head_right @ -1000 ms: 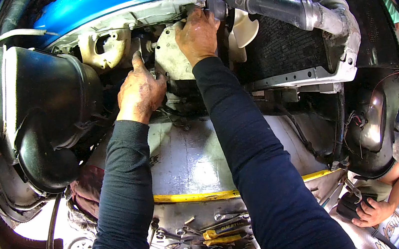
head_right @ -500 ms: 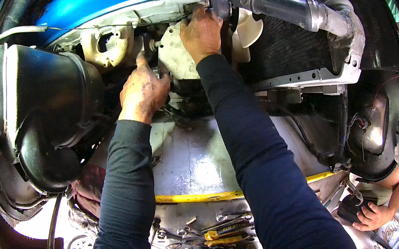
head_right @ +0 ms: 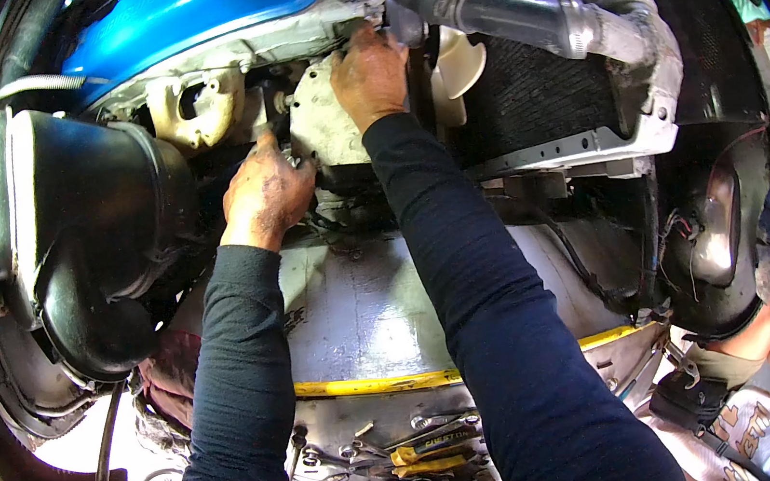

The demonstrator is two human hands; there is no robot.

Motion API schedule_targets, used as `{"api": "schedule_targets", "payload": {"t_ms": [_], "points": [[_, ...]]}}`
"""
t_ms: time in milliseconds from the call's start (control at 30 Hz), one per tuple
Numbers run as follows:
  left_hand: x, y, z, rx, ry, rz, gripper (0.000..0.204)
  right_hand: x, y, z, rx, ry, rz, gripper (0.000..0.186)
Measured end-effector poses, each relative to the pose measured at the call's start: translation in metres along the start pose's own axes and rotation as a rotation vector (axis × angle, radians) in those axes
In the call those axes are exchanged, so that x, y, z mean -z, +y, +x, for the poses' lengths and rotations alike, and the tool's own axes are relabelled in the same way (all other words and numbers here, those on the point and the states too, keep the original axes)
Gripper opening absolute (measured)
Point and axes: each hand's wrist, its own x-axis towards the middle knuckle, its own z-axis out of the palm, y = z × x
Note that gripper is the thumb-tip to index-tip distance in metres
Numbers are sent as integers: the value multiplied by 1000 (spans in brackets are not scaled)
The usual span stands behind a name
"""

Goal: The person works under the hood of a blue car, using pliers and wrenches to manipulate engine components and wiring. They repeatedly adjust and tighten parts near the alternator and surrounding hoses, occasionally reaching for tools on the metal surface below.

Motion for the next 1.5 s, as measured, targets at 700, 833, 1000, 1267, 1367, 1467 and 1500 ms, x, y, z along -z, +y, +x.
{"api": "schedule_targets", "payload": {"t_ms": [700,833,1000,1267,1367,1467,1500], "points": [[-31,-8,17,190,-61,-1083,34,10,82,45,59,-260,141,37],[-32,-9,21,204,-64,-1144,25,11,77,47,74,-281,154,27],[-37,-14,25,167,-57,-1100,26,12,74,50,127,-276,100,33],[-40,-18,25,101,-134,-1057,30,13,73,54,45,-349,22,45],[-41,-20,27,92,-120,-992,32,11,75,53,138,-301,51,46],[-41,-20,32,61,-68,-909,33,9,75,47,205,-229,55,40],[-40,-20,32,73,-40,-837,33,9,75,45,155,-247,17,38]]}}
